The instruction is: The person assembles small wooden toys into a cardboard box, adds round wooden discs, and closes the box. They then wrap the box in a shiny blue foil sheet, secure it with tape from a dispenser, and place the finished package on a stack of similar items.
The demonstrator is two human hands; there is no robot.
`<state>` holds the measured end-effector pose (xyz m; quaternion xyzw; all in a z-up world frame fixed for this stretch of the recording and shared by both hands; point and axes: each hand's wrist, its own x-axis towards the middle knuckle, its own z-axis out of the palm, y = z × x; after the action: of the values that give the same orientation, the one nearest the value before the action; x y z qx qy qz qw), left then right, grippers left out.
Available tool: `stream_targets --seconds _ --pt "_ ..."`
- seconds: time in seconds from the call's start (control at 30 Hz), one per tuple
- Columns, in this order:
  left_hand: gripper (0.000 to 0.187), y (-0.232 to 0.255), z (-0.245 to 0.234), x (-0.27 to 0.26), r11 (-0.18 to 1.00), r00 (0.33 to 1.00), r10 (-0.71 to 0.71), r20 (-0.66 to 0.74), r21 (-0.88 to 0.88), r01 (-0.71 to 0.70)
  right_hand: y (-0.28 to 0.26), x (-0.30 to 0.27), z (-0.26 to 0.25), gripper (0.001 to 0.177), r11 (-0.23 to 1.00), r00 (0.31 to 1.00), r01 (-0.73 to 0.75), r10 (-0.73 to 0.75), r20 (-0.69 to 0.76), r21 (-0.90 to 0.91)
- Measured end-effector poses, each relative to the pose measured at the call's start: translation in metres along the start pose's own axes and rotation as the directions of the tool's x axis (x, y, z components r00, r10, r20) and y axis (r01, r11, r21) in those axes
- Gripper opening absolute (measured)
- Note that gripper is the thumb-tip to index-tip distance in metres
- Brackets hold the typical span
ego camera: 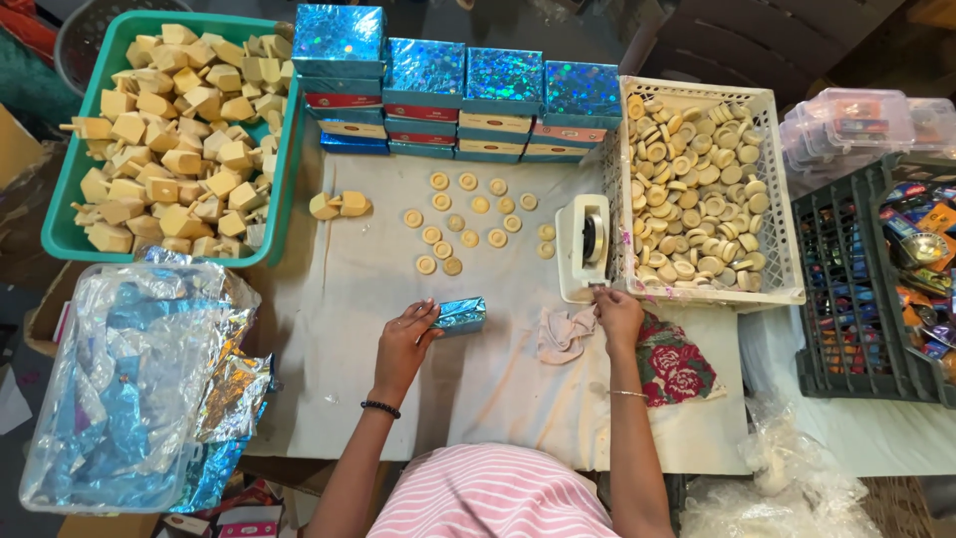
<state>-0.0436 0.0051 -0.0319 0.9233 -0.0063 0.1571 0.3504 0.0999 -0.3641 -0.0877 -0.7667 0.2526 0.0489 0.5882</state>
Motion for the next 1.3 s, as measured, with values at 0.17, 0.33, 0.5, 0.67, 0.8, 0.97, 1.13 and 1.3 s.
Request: stream_targets --seconds 0.17,0.33,0.5,0.67,0.8,0.97,1.13,1.3 --pt "0.039 0.002 -0.001 0.002 0.999 0.999 0.017 -0.03 -0.038 -0.019 0.007 0.001 0.002 0.023 0.99 0.997 0.042 -0.051 -0.066 -0.136" --pt "0.037 -0.002 0.005 -0.004 0.999 0.999 0.048 -0.011 0.024 -0.047 0.003 -0.036 -0.002 0.012 0.551 0.89 0.173 -0.442 -0.11 -0.816" --pt "0.039 -0.003 0.01 -0.01 0.999 0.999 0.043 -0.001 -0.001 -0.043 0.052 -0.064 0.024 0.012 0.843 0.913 0.407 -0.366 0.179 -0.353" --pt "0.039 -0.006 0.015 -0.017 0.999 1.0 0.026 0.007 0.041 -0.026 0.016 -0.111 0.087 0.04 0.957 0.818 0.268 -0.287 0.499 0.111" --pt "0.039 -0.003 0.014 -0.017 0.998 0.999 0.042 0.016 0.045 -0.043 -0.062 -0.147 0.114 0.063 0.974 0.805 0.222 -0.155 0.573 -0.047" --pt "0.039 -0.004 0.015 -0.018 0.997 0.998 0.064 0.019 0.049 -0.065 -0.079 -0.147 0.138 0.066 0.96 0.916 0.171 -0.072 0.396 -0.223" --pt "0.037 -0.002 0.013 -0.016 0.998 0.998 0.062 0.027 0.028 -0.063 -0.083 -0.144 0.145 0.082 0.907 0.94 0.185 -0.052 0.336 -0.378" --pt "0.038 -0.001 0.009 -0.013 0.998 0.997 0.067 0.039 0.011 -0.067 -0.081 -0.142 0.147 0.093 0.866 0.945 0.197 -0.043 0.325 -0.459"
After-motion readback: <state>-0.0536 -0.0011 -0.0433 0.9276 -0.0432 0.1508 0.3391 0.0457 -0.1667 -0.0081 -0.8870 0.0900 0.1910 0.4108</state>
